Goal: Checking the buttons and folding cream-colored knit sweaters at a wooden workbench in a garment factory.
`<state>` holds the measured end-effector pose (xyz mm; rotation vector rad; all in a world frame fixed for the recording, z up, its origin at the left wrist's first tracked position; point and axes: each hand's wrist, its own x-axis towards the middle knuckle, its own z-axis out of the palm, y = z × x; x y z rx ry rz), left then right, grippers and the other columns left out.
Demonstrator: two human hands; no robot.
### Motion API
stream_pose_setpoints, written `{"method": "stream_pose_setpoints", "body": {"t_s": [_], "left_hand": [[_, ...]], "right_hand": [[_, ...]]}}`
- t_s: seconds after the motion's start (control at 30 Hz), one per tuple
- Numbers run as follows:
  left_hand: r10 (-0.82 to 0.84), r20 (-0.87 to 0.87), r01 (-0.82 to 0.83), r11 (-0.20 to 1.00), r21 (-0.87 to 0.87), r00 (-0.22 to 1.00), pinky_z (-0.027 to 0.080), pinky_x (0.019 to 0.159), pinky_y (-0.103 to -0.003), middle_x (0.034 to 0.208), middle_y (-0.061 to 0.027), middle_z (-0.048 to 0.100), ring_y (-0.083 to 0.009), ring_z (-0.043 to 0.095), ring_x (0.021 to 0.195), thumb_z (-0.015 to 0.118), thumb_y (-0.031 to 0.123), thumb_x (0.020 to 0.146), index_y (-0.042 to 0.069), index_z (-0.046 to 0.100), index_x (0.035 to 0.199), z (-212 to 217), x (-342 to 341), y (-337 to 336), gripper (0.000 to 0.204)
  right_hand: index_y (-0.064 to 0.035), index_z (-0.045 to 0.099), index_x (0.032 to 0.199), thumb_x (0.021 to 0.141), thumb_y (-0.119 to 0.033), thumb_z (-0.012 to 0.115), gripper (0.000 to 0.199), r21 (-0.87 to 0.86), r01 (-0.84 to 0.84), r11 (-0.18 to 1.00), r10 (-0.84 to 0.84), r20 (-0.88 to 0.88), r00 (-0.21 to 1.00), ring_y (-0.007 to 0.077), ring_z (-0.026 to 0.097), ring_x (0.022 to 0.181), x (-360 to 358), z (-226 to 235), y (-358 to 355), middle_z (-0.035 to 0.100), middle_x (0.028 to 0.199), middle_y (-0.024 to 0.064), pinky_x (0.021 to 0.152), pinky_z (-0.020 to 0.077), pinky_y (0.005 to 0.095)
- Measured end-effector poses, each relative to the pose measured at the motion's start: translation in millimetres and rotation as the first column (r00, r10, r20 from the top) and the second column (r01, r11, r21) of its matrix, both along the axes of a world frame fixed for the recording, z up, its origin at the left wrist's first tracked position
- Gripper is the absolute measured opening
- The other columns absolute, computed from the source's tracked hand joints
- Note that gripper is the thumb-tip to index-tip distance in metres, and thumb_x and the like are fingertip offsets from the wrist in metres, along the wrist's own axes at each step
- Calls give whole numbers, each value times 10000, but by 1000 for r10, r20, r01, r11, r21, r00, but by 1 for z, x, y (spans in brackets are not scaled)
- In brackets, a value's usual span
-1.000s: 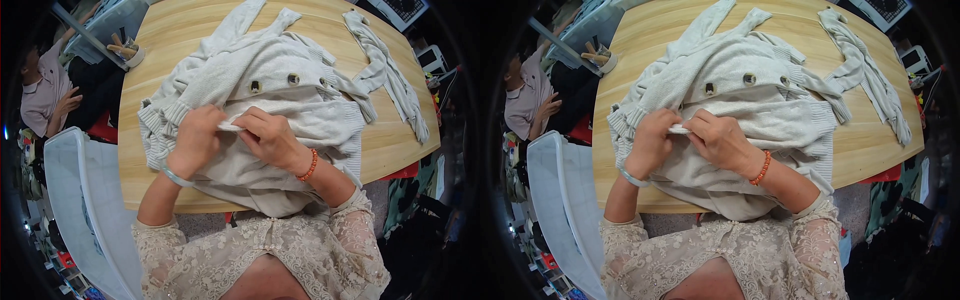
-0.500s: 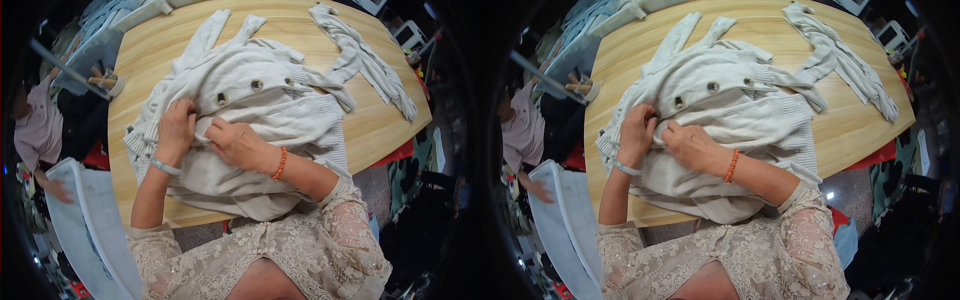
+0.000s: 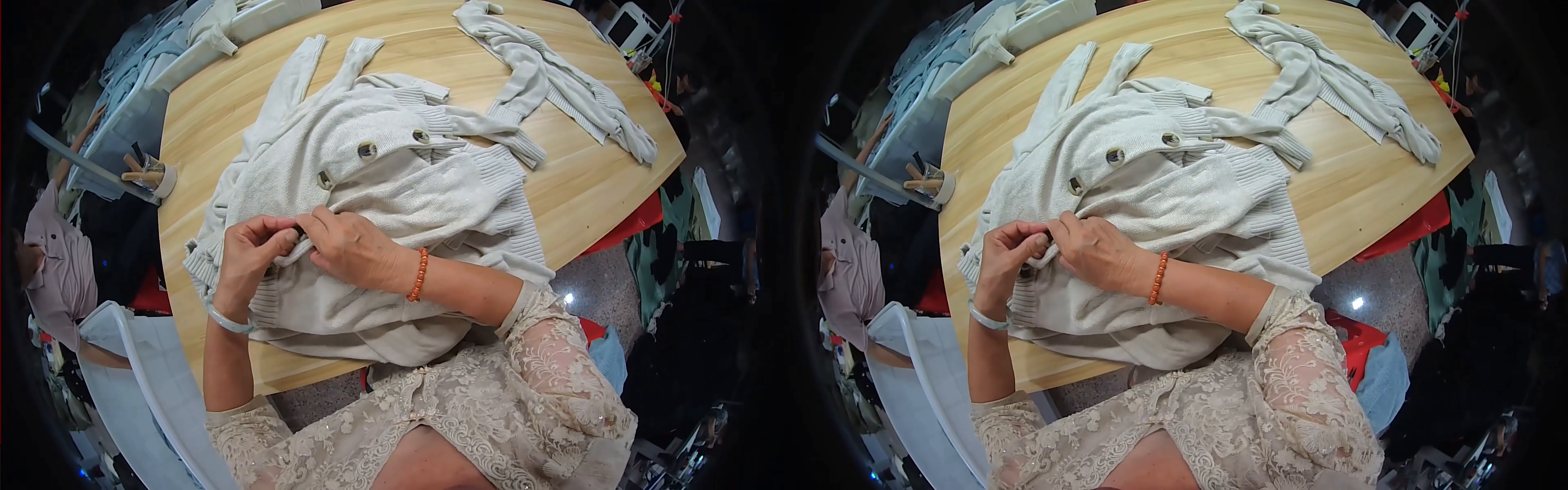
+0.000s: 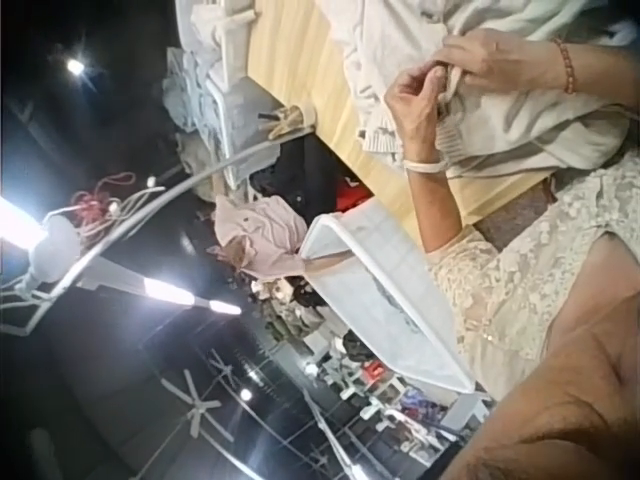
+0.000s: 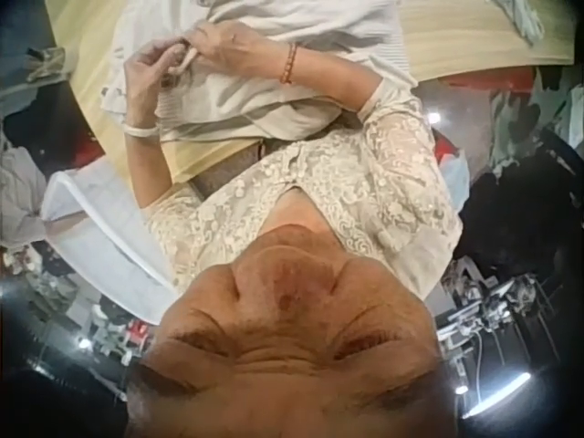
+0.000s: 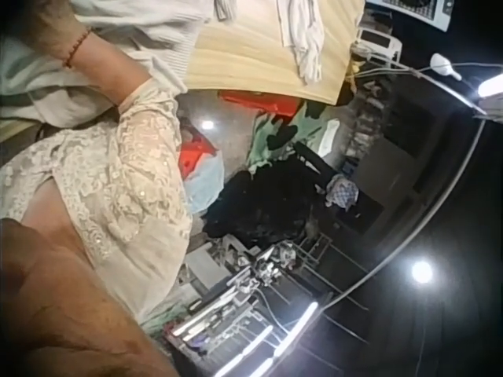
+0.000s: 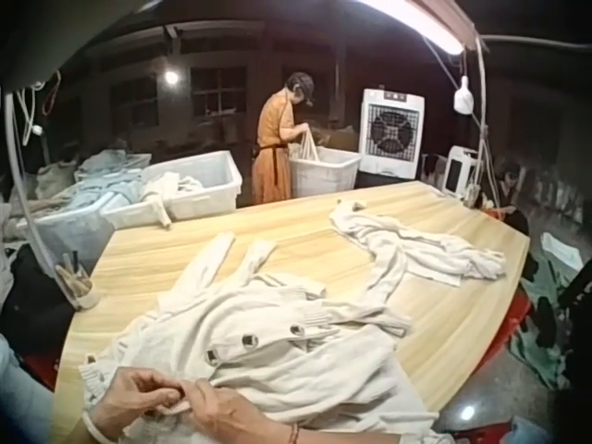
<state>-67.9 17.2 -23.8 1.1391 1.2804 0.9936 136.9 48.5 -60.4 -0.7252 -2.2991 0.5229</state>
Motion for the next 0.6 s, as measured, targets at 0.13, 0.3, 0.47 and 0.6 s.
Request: {"method": "stream_pose_setpoints", "body": {"t_s": [0.13,0.3,0.47,0.6], "left_hand": [[-158,-292,220,956,193,943,497,847,-255,1006,-35,662,-120,617,928,759,-11,767,-14,637,1233,7,2,-17,482],[96,-537,146,909,390,838,496,791,-283,948,-93,687,-173,648,886,586,-42,845,-21,683,1040,-5,14,-21,219],[52,-429,92,946,309,902,489,780,-255,903,-57,688,-105,626,856,552,-47,872,-27,678,1031,-7,10,-21,204],[17,-375,70,974,215,927,489,735,-234,883,-39,690,-71,613,812,550,-41,886,-19,678,993,3,13,-20,168]], "right_hand": [[-17,526,1164,791,-98,677,410,-63,-46,997,46,-3,999,370,643,853,4,-4,7,574,999,182,720,550,432],[-5,579,1129,835,-11,601,296,-108,-158,981,149,-89,985,399,606,859,10,-2,16,571,963,192,731,507,448],[0,628,988,819,21,592,174,-152,-190,970,179,-83,980,387,618,819,11,9,20,584,872,174,718,502,446],[19,643,1019,789,59,618,235,-121,-309,943,277,-224,934,372,624,768,11,10,19,613,884,181,668,501,419]]}}
